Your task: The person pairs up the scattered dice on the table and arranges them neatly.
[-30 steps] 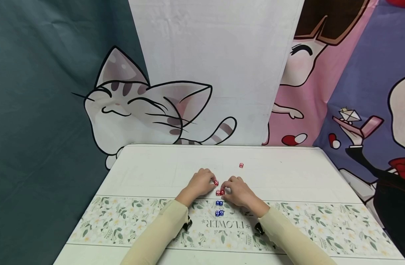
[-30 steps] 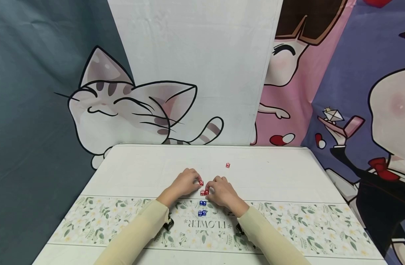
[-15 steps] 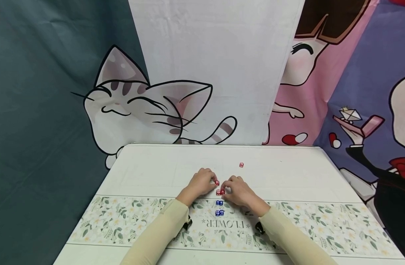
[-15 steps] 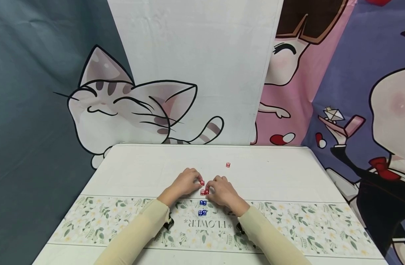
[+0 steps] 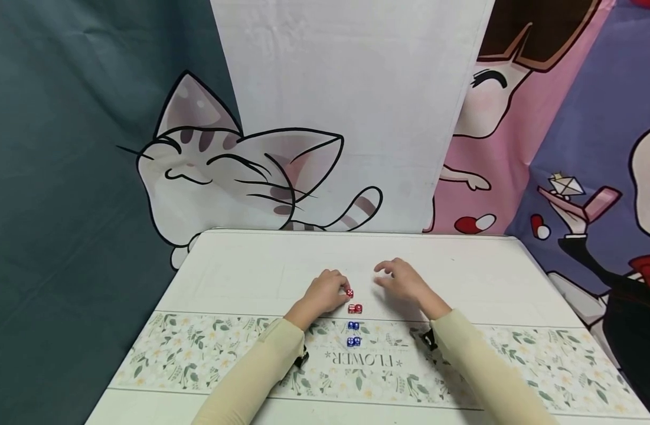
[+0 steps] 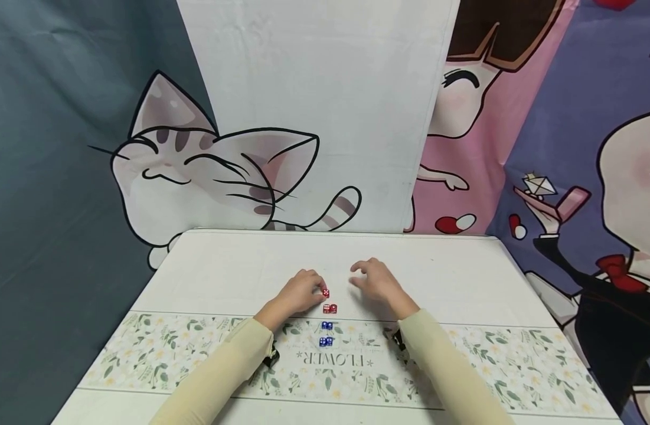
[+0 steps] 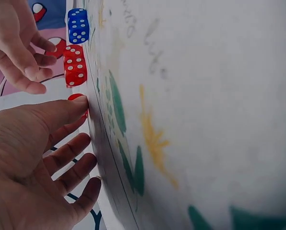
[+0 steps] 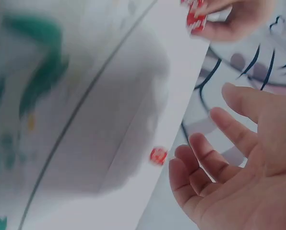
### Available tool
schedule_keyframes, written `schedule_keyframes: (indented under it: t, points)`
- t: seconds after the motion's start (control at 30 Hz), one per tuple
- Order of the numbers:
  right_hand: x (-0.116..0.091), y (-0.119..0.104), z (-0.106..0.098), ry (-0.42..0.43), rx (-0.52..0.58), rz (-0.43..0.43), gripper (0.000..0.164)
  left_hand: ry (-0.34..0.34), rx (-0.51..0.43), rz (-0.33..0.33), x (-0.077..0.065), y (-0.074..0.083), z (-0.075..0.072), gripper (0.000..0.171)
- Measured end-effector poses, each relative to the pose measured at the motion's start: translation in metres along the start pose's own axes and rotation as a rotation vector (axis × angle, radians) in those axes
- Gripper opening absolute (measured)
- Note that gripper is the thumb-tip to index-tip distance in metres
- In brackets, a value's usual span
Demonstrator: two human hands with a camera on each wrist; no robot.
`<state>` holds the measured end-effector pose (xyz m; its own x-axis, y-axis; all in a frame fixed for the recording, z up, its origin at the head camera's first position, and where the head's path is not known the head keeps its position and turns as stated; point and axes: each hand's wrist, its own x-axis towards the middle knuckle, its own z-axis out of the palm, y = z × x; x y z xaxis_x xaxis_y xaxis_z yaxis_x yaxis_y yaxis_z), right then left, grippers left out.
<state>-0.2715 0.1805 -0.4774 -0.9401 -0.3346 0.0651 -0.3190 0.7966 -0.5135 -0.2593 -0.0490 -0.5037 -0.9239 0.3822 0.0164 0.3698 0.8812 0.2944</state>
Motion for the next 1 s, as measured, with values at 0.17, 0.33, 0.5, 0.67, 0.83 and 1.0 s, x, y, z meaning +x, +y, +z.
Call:
schedule_keyframes:
  t: [0.17,0.33,0.5,0.67,0.83,1.0]
  points:
    - [0.009,0.022,-0.004,0.03,0.01,0.06,0.039,-0.007,0.003,-0.003,-0.001,0.001,0.001,0.011]
    - [0.015,0.039,-0.002,0.047,0.015,0.103,0.042,-0.009,0.013,0.001,-0.001,0.002,0.001,0.012]
    - [0.021,0.046,0.0,0.044,0.029,0.154,0.046,-0.004,0.014,0.0,-0.001,0.002,-0.001,0.012]
    - [0.025,0.049,0.002,0.051,0.018,0.163,0.043,-0.007,0.018,-0.007,-0.002,0.003,-0.001,0.012]
    - [0.028,0.05,0.004,0.058,-0.001,0.183,0.032,-0.004,0.023,-0.001,-0.003,0.004,-0.002,0.012]
    - [0.03,0.049,0.005,0.062,0.004,0.216,0.025,-0.01,0.026,-0.01,-0.003,0.005,-0.003,0.012]
